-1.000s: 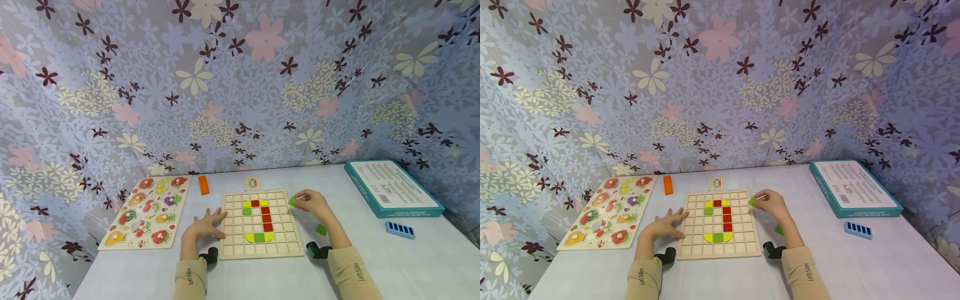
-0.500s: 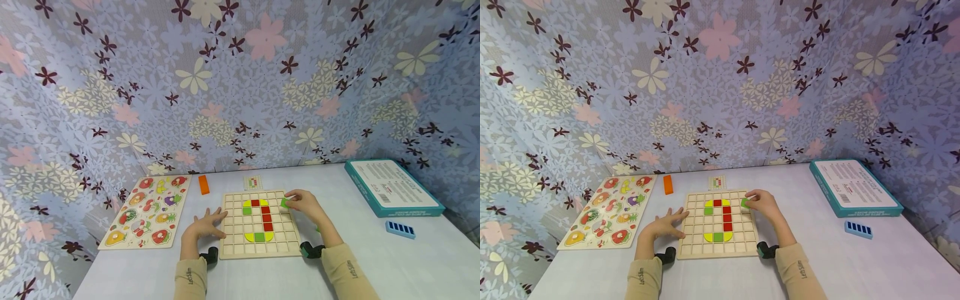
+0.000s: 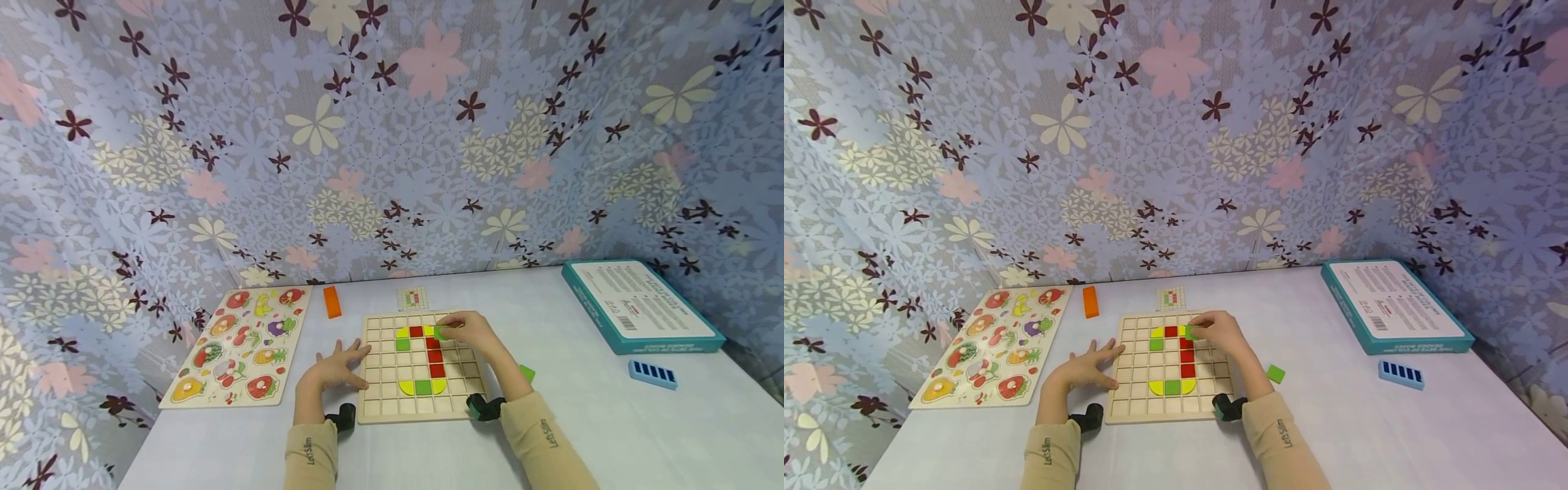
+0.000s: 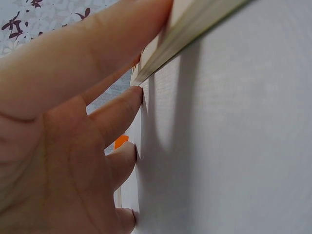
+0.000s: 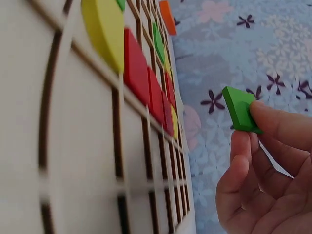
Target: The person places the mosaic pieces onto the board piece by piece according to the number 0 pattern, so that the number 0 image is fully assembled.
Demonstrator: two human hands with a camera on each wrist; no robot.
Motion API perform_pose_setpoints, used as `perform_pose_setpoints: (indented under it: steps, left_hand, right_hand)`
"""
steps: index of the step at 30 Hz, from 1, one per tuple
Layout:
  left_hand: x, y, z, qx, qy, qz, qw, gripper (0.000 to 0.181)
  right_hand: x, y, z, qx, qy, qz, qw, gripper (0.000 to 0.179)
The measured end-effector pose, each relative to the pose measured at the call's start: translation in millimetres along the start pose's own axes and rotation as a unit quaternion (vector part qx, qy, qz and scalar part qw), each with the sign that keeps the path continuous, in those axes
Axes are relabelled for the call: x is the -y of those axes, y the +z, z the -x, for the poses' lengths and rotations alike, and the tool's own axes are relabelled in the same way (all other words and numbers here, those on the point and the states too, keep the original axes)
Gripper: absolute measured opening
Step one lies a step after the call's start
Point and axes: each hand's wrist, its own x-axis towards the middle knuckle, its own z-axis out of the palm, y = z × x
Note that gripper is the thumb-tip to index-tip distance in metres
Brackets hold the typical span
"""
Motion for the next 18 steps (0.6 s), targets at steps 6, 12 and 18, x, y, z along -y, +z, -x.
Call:
perform_pose_setpoints:
  steps: [6, 12, 18]
  left_hand:
    - [8.1, 0.1, -5.5, 0.005, 0.007, 0.000, 1.0000, 0.079]
    - [1.7, -1.6, -0.5, 0.003, 0.004, -0.007, 1.0000, 0.079]
    - [-1.0, -2.3, 1.0, 0.002, 0.004, -0.012, 0.9999, 0.079]
  right_hand:
    - [8.2, 17.7, -6.7, 0.003, -0.004, 0.019, 0.9998, 0.018]
    - [13.3, 32.0, -11.9, 0.009, -0.001, 0.041, 0.9991, 0.016]
    - [14.6, 41.2, -10.8, 0.020, -0.002, 0.042, 0.9989, 0.016]
